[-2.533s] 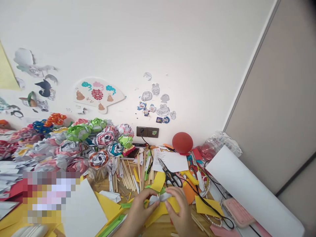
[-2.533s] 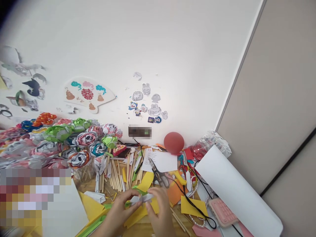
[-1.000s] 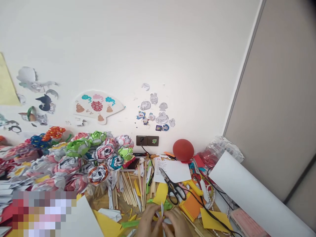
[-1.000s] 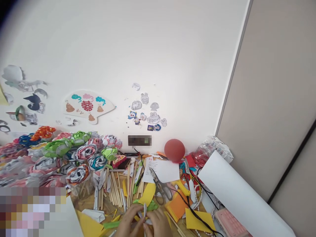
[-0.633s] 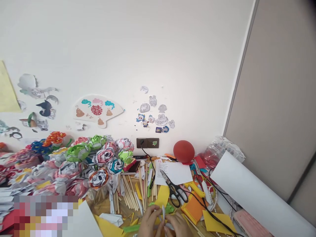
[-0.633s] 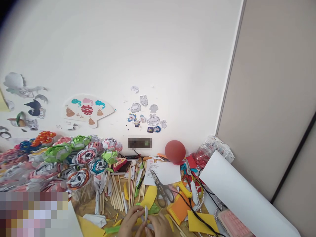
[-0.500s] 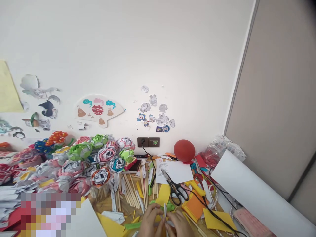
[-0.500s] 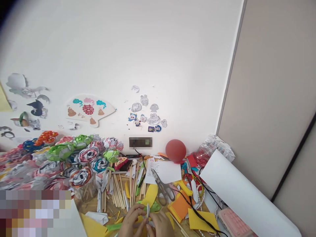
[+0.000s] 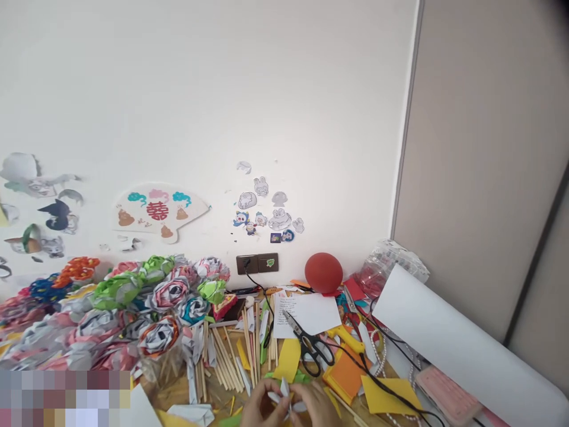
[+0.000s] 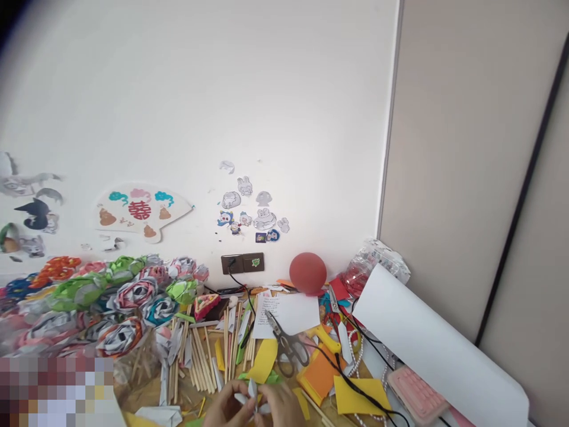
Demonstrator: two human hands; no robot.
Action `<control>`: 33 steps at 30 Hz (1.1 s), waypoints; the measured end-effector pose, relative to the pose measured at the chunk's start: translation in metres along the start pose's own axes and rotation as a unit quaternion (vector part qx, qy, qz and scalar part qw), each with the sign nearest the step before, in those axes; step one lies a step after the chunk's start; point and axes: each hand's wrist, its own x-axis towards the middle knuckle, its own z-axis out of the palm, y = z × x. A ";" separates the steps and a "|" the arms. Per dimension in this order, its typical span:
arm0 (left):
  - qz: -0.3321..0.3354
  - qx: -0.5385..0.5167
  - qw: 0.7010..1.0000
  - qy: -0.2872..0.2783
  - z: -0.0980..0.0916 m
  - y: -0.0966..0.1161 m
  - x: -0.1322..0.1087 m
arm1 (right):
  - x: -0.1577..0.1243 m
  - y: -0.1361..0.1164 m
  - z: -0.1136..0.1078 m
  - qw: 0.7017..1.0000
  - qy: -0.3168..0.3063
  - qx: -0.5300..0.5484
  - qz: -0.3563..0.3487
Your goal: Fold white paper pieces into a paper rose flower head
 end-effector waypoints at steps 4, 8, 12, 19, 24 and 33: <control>0.001 -0.057 0.998 -0.038 0.003 0.018 -0.005 | 0.008 -0.028 -0.023 0.997 0.006 0.041 0.058; 0.057 0.043 0.996 -0.046 0.001 0.037 -0.011 | 0.017 -0.040 -0.039 0.996 -0.022 0.044 0.080; 0.121 0.149 0.980 -0.053 -0.004 0.045 -0.014 | 0.020 -0.037 -0.042 0.997 -0.017 0.026 0.068; 0.236 0.263 0.934 -0.059 -0.007 0.042 -0.014 | 0.017 -0.039 -0.041 0.998 -0.009 0.005 0.062; 0.239 0.274 0.931 -0.043 -0.004 0.032 -0.015 | 0.018 -0.041 -0.045 0.998 -0.031 0.003 0.053; 0.080 0.178 0.978 -0.075 0.002 0.015 -0.010 | 0.019 -0.033 -0.044 0.970 -0.095 0.082 0.209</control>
